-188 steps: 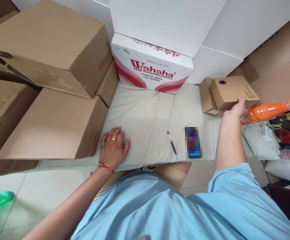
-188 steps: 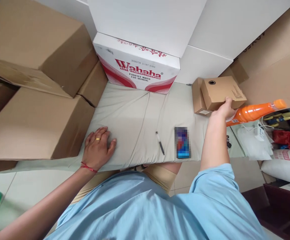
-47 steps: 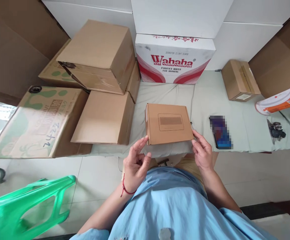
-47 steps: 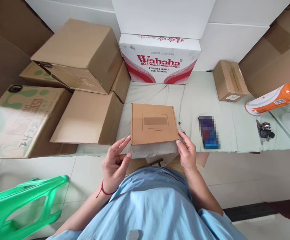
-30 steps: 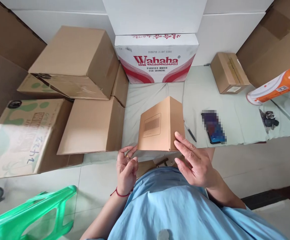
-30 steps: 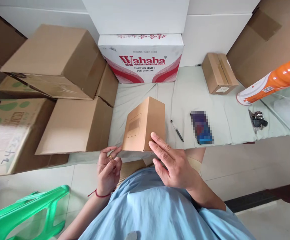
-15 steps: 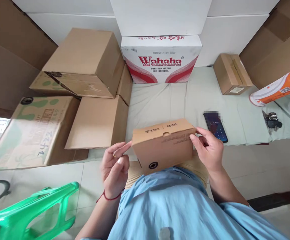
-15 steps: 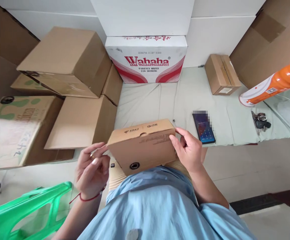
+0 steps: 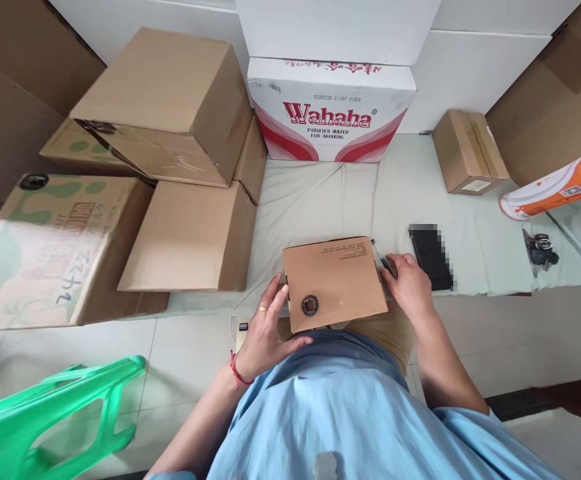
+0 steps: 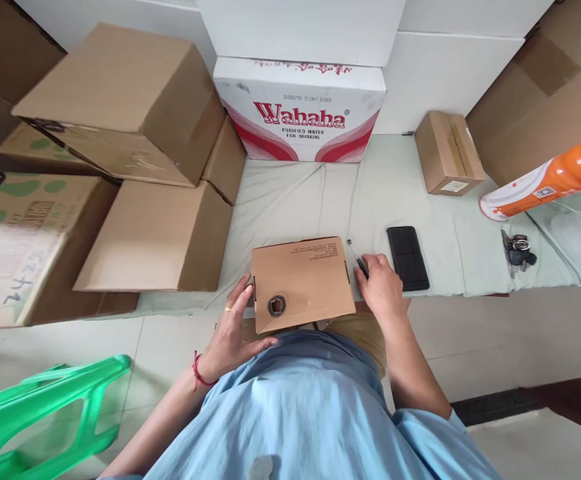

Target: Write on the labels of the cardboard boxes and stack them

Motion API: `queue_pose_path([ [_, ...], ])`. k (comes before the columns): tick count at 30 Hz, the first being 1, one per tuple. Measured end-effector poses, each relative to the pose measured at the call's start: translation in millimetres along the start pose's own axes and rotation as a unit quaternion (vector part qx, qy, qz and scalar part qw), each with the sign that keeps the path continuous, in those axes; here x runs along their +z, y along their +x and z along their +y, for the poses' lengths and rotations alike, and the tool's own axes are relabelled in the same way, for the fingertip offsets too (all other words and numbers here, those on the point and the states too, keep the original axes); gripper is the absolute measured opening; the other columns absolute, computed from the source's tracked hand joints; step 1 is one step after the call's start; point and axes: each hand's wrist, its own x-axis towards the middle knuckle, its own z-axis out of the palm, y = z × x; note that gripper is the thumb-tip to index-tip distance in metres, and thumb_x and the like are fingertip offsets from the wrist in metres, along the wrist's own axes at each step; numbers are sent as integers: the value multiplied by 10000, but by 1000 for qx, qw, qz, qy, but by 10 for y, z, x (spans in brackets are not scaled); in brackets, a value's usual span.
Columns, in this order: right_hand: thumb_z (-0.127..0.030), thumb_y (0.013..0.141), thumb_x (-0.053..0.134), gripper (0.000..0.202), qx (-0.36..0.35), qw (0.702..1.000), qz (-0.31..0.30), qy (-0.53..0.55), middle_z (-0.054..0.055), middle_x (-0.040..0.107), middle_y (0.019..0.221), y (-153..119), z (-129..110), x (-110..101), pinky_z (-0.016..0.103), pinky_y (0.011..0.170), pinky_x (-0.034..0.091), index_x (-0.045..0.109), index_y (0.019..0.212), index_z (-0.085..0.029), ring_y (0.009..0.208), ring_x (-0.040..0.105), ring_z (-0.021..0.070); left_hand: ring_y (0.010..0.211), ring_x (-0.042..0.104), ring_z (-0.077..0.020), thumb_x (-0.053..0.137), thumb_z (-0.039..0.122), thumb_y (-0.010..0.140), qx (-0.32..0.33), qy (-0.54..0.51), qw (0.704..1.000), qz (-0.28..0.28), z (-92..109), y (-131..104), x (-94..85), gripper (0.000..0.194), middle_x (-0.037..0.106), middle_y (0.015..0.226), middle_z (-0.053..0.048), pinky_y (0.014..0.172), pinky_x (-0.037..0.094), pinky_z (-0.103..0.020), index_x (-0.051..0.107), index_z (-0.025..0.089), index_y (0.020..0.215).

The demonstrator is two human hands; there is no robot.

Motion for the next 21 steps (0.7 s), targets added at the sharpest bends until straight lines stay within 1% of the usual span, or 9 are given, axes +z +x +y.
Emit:
queue_pose_path([
  [4,-292,911,646,171,23,999,27,31,76,776,936,109,-27,26,319,681,450,780,973,-205,836,710,233,1658,373,-440,874,457,919,-3,18,1000,9,1,122,69,1125,288,1796,-252,1182,567,-601,155,351,1778],
  [7,-330,762,718,126,47,974,106,195,-15,620,641,165,64,-75,284,561,391,718,815,-215,598,563,172,1662,362,-441,871,463,919,-27,7,999,16,4,278,97,1114,316,1779,-252,1204,541,-620,165,346,1773],
  [8,-352,734,740,154,62,951,132,274,-46,553,585,170,104,-145,268,509,352,695,803,-221,529,488,148,1665,356,-440,859,485,926,-30,4,999,15,-9,332,105,1092,311,1781,-247,1228,515,-632,180,345,1770],
  [10,-392,726,770,213,80,883,149,438,-90,444,540,159,166,-332,241,419,242,637,798,-241,445,331,106,1666,352,-440,836,553,930,-25,1,1000,2,-65,432,122,1066,286,1792,-240,1272,461,-647,210,341,1766],
  [13,-435,789,784,328,19,779,67,623,-120,288,533,115,119,-623,223,356,129,499,758,-276,421,169,85,1643,389,-447,829,644,901,-17,-14,999,-30,-208,562,158,1078,314,1779,-245,1283,446,-640,267,311,1758],
  [15,-449,834,791,395,-54,745,-1,665,-125,231,537,82,-42,-719,212,342,151,445,745,-281,417,152,84,1609,437,-453,841,689,866,-27,-27,998,-48,-299,630,187,1096,386,1740,-255,1265,465,-634,325,284,1745],
  [17,-454,863,800,389,-104,751,-29,651,-115,293,531,58,-287,-695,207,356,230,474,753,-272,404,227,81,1577,478,-454,849,723,837,-37,-33,997,-53,-352,677,215,1103,442,1708,-251,1247,484,-625,377,274,1727],
  [19,-447,895,796,290,-136,791,-40,595,-72,493,570,52,-562,-576,224,421,372,596,815,-253,441,428,99,1562,500,-443,836,745,835,-39,-28,998,-50,-361,697,239,1084,470,1695,-239,1235,498,-608,408,276,1714],
  [21,-416,935,767,190,-171,833,-64,523,-14,684,698,65,-803,-417,256,546,496,712,935,-234,576,619,136,1547,522,-430,806,762,854,-34,-19,998,-39,-339,696,258,1056,488,1684,-235,1222,512,-591,422,270,1705],
])
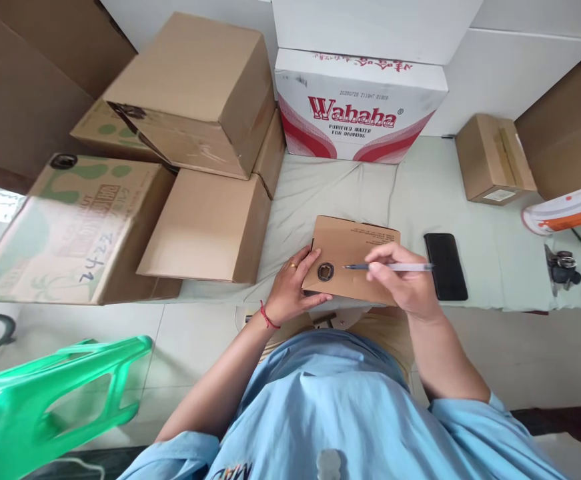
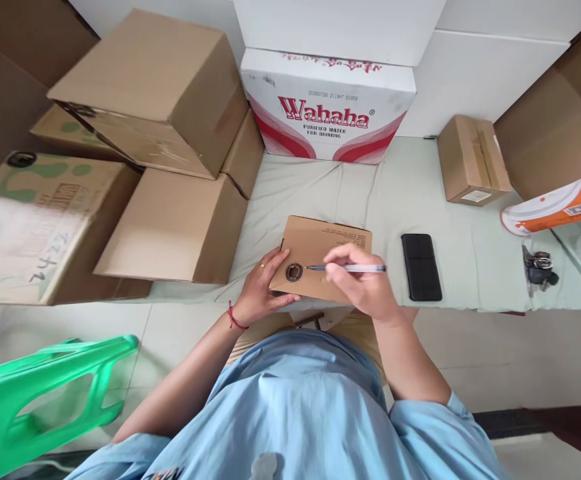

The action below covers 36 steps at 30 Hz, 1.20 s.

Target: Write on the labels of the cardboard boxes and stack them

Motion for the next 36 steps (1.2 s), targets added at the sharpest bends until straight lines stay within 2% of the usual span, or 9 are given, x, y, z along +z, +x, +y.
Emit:
queue_pose_path([
  [2,-370,958,726,151,-13,997,-31,-64,6,753,776,68,72,195,265,606,516,760,994,-227,637,659,142,1530,543,-422,783,773,868,3,9,1000,9,28,-12,17,1043,511,1667,-235,1212,522,-581,423,262,1703],
  [5,-309,953,686,112,-40,991,-23,-122,-6,742,748,110,171,305,263,598,482,754,920,-226,599,606,127,1515,557,-419,776,772,875,2,16,1000,13,52,-25,31,1057,533,1652,-229,1214,518,-584,391,264,1718],
  [10,-319,981,665,140,-29,993,-18,-113,-31,666,660,79,242,230,268,584,452,718,885,-233,570,565,132,1497,576,-422,758,772,890,20,20,999,24,43,-22,30,1076,545,1635,-245,1201,527,-582,348,255,1739],
  [18,-333,993,652,154,-26,985,-53,-160,-4,711,763,125,218,238,272,623,460,716,893,-235,635,583,138,1500,571,-427,792,770,860,-3,13,1000,12,50,-16,31,1078,535,1656,-224,1214,518,-585,387,275,1728],
  [26,-240,918,635,138,-34,986,-36,-159,-32,631,656,133,188,246,272,583,421,642,781,-239,579,523,131,1494,578,-421,768,762,888,17,18,999,30,46,-20,47,1065,541,1642,-238,1203,526,-577,362,259,1735],
  [30,-213,881,632,124,-48,984,-56,-162,-25,670,679,126,160,239,269,593,439,643,761,-239,596,554,133,1498,573,-424,769,767,883,14,21,999,22,45,-16,44,1071,540,1644,-238,1205,523,-580,364,257,1733],
  [33,-214,902,635,123,-67,982,-87,-155,-31,683,679,118,151,235,263,586,445,672,786,-235,570,556,122,1495,575,-424,778,769,874,13,19,1000,21,50,-10,42,1089,540,1646,-231,1205,522,-580,350,265,1739],
  [36,-275,969,655,124,-67,982,-90,-153,-20,714,725,108,175,225,264,605,468,716,869,-234,603,591,128,1489,578,-419,781,756,880,10,15,1000,19,56,-7,37,1094,545,1645,-220,1208,518,-583,324,273,1748],
])
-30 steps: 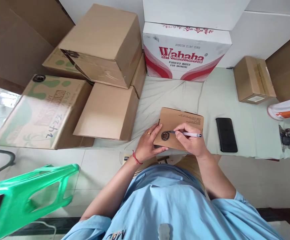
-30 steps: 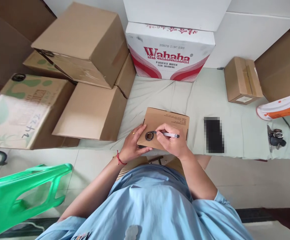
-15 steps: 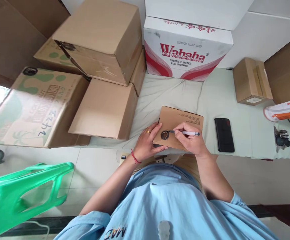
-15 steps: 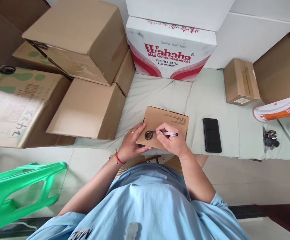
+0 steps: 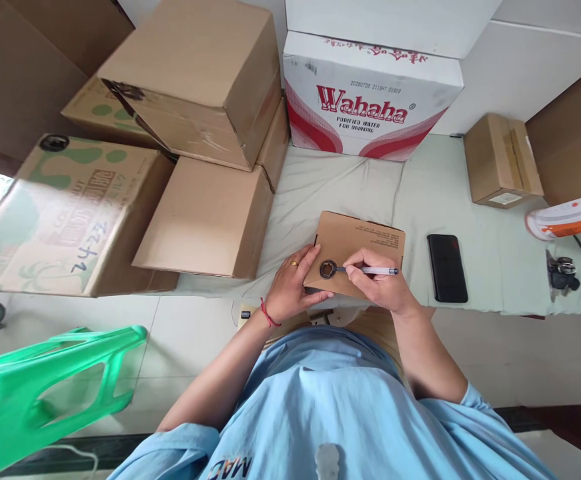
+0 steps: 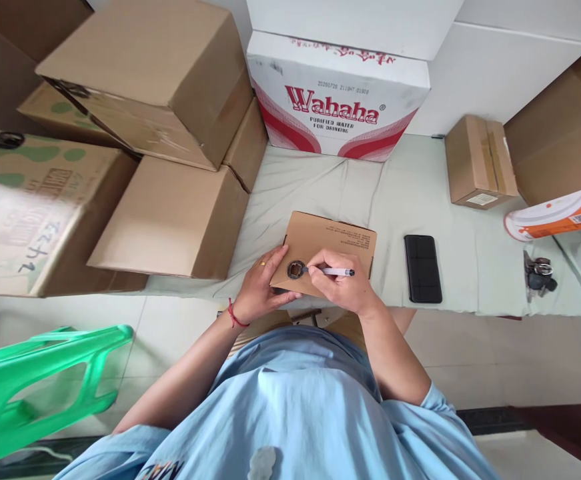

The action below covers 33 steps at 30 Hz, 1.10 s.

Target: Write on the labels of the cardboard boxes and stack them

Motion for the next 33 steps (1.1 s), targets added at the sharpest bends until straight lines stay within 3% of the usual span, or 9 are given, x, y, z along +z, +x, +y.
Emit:
queue_pose_path([
  [8,-392,1041,673,179,6,1000,12,-19,22,797,901,-18,77,31,271,716,542,758,1017,-237,751,698,148,1495,576,-411,760,747,904,21,5,1000,8,10,6,-7,1086,531,1658,-219,1207,524,-577,290,270,1758],
  [33,-346,1044,698,151,-36,998,-42,-5,4,801,863,11,45,43,240,654,520,781,1087,-227,652,666,117,1483,594,-399,736,740,926,43,26,998,25,21,11,-9,1086,552,1636,-222,1178,560,-552,237,283,1775],
])
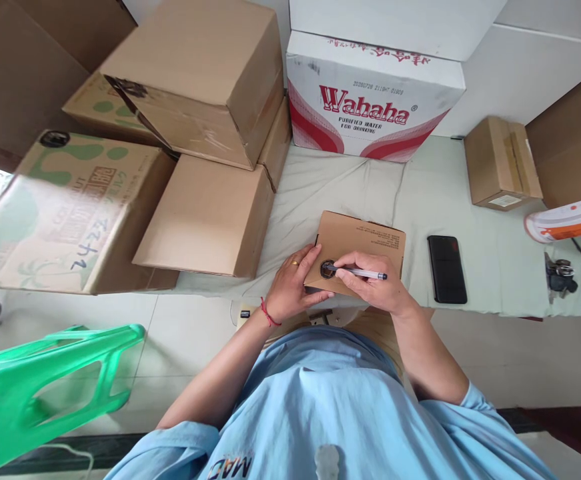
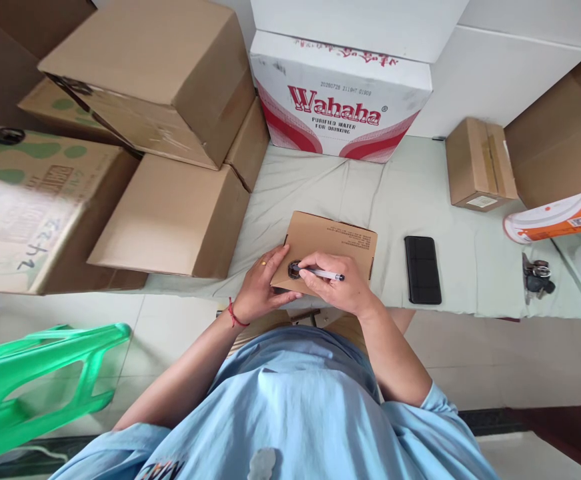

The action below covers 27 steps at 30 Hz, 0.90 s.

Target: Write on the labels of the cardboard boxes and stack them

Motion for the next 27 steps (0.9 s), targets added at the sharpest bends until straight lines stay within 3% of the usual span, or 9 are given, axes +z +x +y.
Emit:
queue_pose_path([
  [19,-364,1026,703,171,18,999,-24,15,-9,747,764,-6,-25,-16,232,604,466,784,1017,-214,597,595,108,1493,584,-406,739,756,915,-13,7,1000,-15,-7,-9,8,1116,539,1650,-219,1185,549,-566,209,288,1779],
  [27,-341,1002,699,145,42,998,-32,25,-18,714,721,-14,-8,-27,246,605,461,749,948,-216,589,581,114,1451,618,-396,711,772,924,4,2,1000,11,-16,-2,18,1082,569,1617,-217,1156,567,-557,238,295,1771],
])
